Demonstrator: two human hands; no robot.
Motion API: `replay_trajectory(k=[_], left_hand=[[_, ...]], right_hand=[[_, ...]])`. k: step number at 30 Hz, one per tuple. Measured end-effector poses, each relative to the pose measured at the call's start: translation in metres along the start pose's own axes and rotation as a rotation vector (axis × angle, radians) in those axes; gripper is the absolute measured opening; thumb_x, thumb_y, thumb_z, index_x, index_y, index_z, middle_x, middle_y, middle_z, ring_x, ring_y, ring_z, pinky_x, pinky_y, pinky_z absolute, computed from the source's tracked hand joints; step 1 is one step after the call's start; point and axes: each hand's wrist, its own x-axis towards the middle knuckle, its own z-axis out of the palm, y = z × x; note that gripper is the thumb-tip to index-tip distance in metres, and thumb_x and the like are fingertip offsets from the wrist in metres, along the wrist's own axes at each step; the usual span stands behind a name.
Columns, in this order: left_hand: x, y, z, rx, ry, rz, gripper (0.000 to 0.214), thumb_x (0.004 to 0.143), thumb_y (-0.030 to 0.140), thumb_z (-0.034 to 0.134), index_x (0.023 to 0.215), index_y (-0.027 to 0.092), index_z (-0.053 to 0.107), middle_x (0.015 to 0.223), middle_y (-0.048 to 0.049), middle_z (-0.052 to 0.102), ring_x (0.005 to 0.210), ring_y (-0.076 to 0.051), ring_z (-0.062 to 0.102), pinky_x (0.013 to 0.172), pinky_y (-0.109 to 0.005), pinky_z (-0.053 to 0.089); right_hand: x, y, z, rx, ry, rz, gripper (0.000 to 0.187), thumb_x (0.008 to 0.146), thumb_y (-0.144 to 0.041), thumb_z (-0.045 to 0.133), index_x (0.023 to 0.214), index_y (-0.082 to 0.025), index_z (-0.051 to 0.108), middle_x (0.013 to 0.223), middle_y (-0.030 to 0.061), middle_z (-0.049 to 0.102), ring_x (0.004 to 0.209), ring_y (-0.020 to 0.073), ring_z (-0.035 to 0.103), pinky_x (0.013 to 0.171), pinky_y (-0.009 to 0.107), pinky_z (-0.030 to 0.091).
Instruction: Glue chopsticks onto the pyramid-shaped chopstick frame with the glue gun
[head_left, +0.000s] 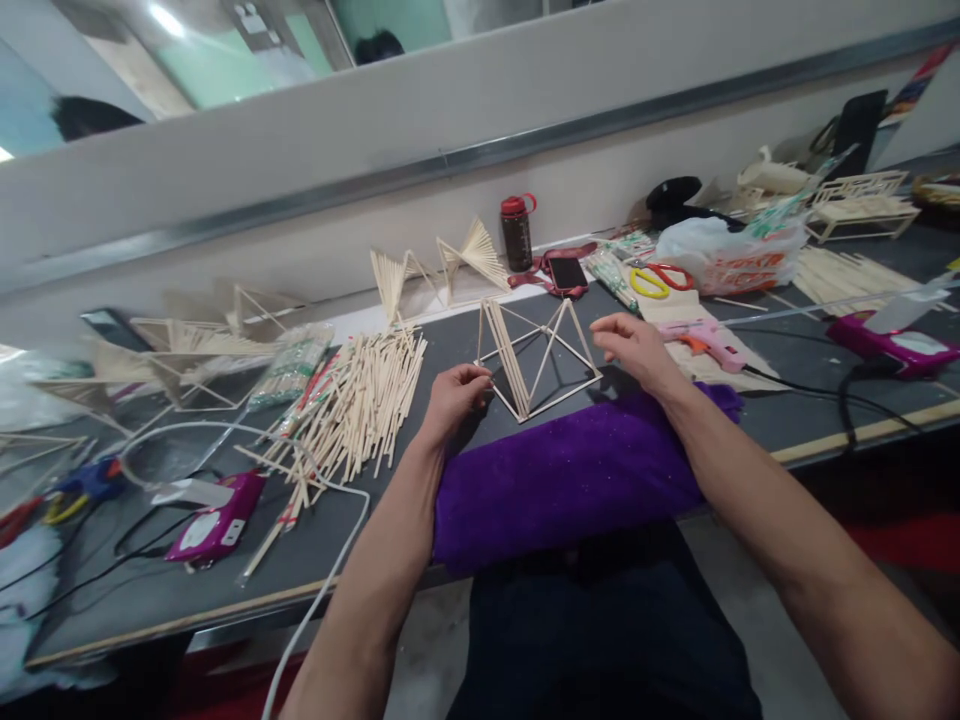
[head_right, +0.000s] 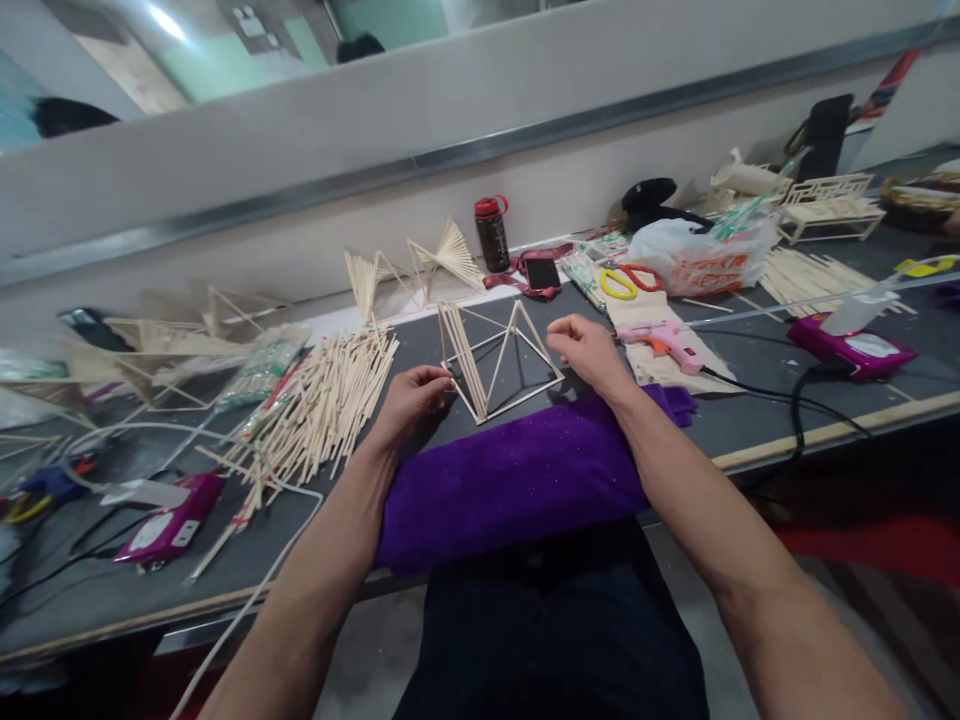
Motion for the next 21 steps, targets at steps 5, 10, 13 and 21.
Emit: replay_trajectory(k=[5,10,13,21], left_hand=[[0.0,-0.004,0.005,0.174,0.01,0.071,0.013,0.068,0.026,0.072,0.077,0.017,0.072,0.054,0.0003,0.061,0.047,-0.013,0.056,0.048,-0.024,0.038],[-0.001,-0.002,0.005,-0.018,-0.038,0.008,0.026,0.073,0.038,0.073,0.087,0.016,0.071,0.073,-0.0047,0.07,0.048,-0.01,0.054,0.043,-0.022,0.032],[0.0,-0.001,0.003,-0.15,-0.025,-0.025,0.033,0.073,0.044,0.076,0.091,0.016,0.073,0.089,-0.0085,0.073,0.055,-0.009,0.055,0.043,-0.019,0.03],[0.004,-0.003,0.001,-0.244,0.027,0.112,0.033,0.075,0.039,0.077,0.103,0.022,0.075,0.097,-0.0044,0.072,0.078,-0.011,0.061,0.059,-0.019,0.044]], right_hand=[[0.001,0.006,0.002,-0.256,-0.21,-0.071,0.025,0.073,-0.03,0.061,0.091,-0.016,0.071,0.09,0.0051,0.07,0.069,0.0155,0.059,0.064,0.029,0.046],[-0.001,0.008,0.005,-0.451,-0.256,-0.168,0.023,0.08,-0.032,0.055,0.077,-0.017,0.072,0.073,0.0044,0.07,0.064,0.0166,0.059,0.061,0.028,0.039],[-0.005,0.006,0.009,-0.459,-0.287,-0.191,0.025,0.083,-0.034,0.054,0.074,-0.018,0.071,0.067,0.0029,0.068,0.062,0.0162,0.059,0.062,0.028,0.038],[-0.015,0.002,0.023,-0.442,-0.366,-0.305,0.023,0.088,-0.028,0.053,0.079,-0.019,0.072,0.082,0.0047,0.072,0.074,0.0174,0.065,0.07,0.028,0.042]])
